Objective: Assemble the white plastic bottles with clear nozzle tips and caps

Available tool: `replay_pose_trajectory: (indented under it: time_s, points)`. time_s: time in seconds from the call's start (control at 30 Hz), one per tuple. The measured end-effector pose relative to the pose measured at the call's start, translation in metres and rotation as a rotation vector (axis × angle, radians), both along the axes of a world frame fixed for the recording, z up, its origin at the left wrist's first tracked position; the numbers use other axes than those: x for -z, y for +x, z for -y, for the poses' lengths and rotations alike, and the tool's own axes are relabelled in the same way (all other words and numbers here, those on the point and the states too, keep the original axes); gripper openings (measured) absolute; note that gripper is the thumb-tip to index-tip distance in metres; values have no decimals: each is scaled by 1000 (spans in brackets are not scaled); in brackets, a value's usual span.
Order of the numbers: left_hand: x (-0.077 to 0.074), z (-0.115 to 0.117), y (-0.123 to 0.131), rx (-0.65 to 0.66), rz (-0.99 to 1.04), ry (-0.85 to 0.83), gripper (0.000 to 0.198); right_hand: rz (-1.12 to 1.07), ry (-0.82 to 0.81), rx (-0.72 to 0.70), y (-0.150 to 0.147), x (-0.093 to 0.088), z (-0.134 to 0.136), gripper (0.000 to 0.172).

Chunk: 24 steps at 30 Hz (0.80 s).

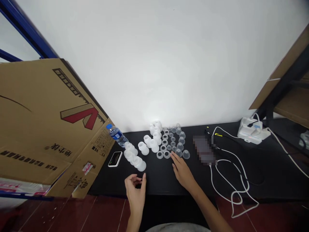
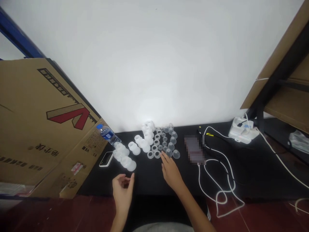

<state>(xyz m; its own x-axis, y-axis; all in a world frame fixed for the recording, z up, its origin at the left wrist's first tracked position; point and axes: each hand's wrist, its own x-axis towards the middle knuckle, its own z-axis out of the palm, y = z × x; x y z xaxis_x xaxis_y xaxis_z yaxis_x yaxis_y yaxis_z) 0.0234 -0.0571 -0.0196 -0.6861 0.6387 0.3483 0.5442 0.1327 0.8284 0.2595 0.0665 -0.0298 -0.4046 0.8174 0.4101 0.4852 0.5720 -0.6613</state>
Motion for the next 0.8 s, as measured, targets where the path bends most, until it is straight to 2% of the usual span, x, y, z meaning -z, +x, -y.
replay_pose_trajectory:
  time_s: [0.1,0.17,0.27,0.4,0.57,0.67,0.8]
  points:
    - [-3,-1,9,202,-99,-41,37,-133,-26,8,3,-2,1,56]
    - [-14,-10,15,394,-91,-104,42,-239,-59,35,5,-4,1,49]
    - [-38,-34,23,532,-65,-167,55,-346,-103,80,7,-7,1,40]
    - [-64,-74,25,546,-129,-172,62,-363,-127,70,8,-6,-1,37]
    - [-74,-110,20,501,-223,-156,53,-321,-132,22,6,-3,-1,40]
    - [-73,-116,20,477,-248,-122,39,-314,-135,20,6,-3,-1,37]
    - [-73,-103,25,442,-269,-88,28,-324,-123,35,7,-5,0,29]
